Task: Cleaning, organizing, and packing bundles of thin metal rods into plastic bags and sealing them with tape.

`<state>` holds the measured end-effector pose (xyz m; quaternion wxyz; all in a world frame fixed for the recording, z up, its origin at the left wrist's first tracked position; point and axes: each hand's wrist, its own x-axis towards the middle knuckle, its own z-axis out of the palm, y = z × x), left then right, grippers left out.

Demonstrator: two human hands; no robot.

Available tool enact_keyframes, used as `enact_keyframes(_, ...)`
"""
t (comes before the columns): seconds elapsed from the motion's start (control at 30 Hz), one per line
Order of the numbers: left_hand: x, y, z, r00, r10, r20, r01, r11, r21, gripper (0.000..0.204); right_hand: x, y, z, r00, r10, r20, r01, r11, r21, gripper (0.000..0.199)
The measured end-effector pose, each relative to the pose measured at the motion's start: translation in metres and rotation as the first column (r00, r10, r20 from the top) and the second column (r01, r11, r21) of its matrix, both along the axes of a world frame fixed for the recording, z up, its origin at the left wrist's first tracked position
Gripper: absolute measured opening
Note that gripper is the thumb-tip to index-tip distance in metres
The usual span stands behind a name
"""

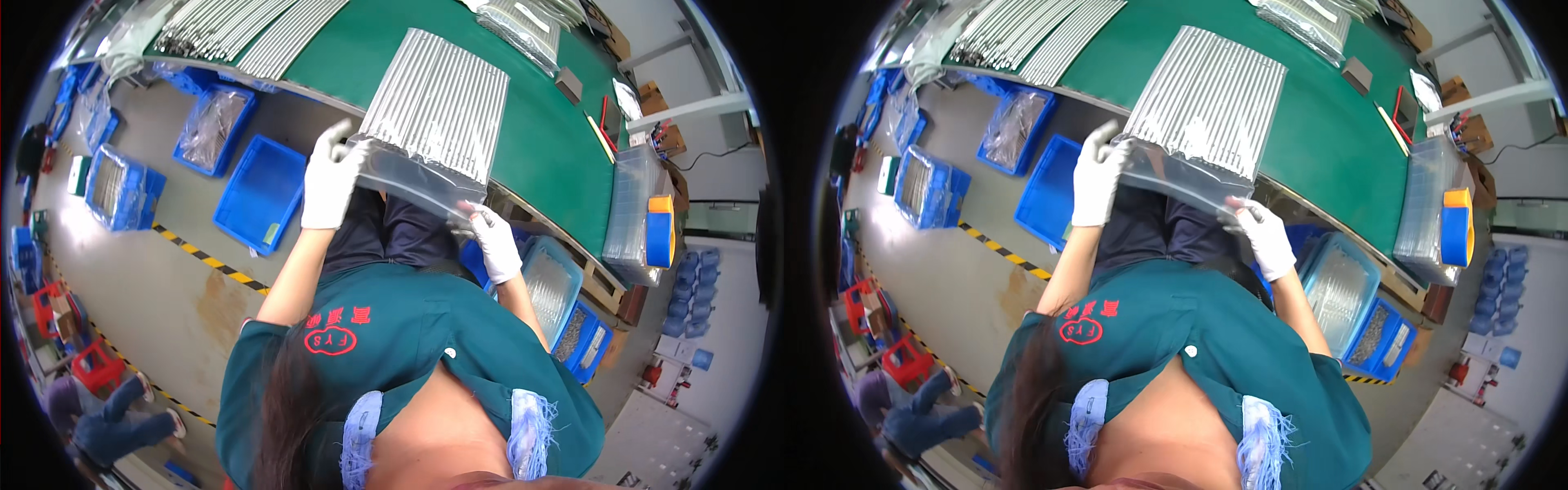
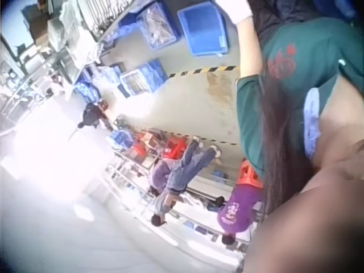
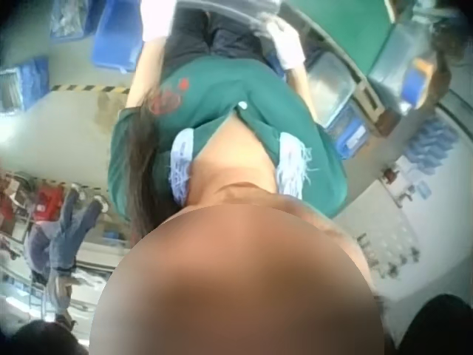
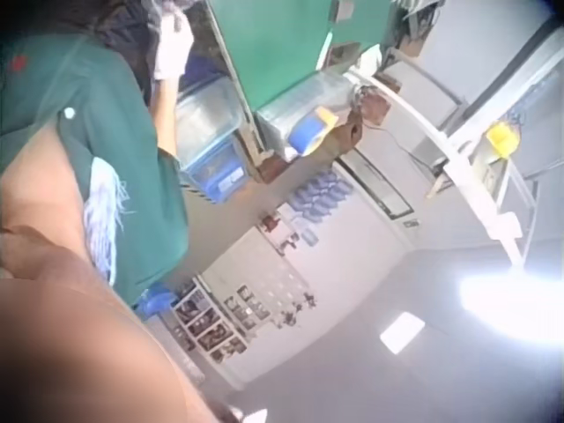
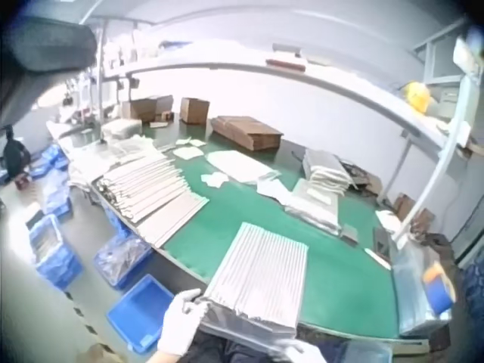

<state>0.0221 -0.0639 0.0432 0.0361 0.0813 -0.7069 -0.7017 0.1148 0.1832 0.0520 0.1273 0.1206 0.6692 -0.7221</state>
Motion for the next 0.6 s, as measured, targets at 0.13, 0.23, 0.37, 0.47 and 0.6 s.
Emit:
enact_keyframes(0.13, 0.014, -0.015, 0.011, 0.991, -0.098, 0.087, 0.109, 0.986, -0.125, 0.023, 0.001, -0.005, 0.019, 0.999, -0.03, 0.02, 0.026, 0.987, 0.158, 0.033)
enact_keyframes(0.23, 0.018, -0.019, 0.014, 0.998, -0.042, 0.036, 0.047, 0.984, -0.174, 0.023, 0.003, -0.005, 0.022, 1.0, -0.024, -0.011, 0.025, 0.992, 0.122, 0.029)
enact_keyframes(0.37, 0.019, -0.024, 0.013, 0.984, -0.151, 0.097, 0.154, 0.988, -0.021, 0.025, 0.004, -0.004, 0.027, 0.995, -0.014, 0.102, 0.01, 0.999, 0.038, 0.025)
enact_keyframes(0.47, 0.02, -0.021, 0.011, 0.99, -0.091, 0.105, 0.098, 0.993, -0.061, 0.027, 0.005, -0.006, 0.021, 0.996, -0.012, 0.085, 0.007, 0.998, 0.056, 0.022)
enact_keyframes(0.6, 0.025, -0.009, 0.015, 0.996, -0.008, 0.084, 0.017, 0.994, -0.109, 0.029, 0.008, -0.015, 0.007, 0.996, -0.086, -0.016, 0.087, 0.996, 0.015, 0.018)
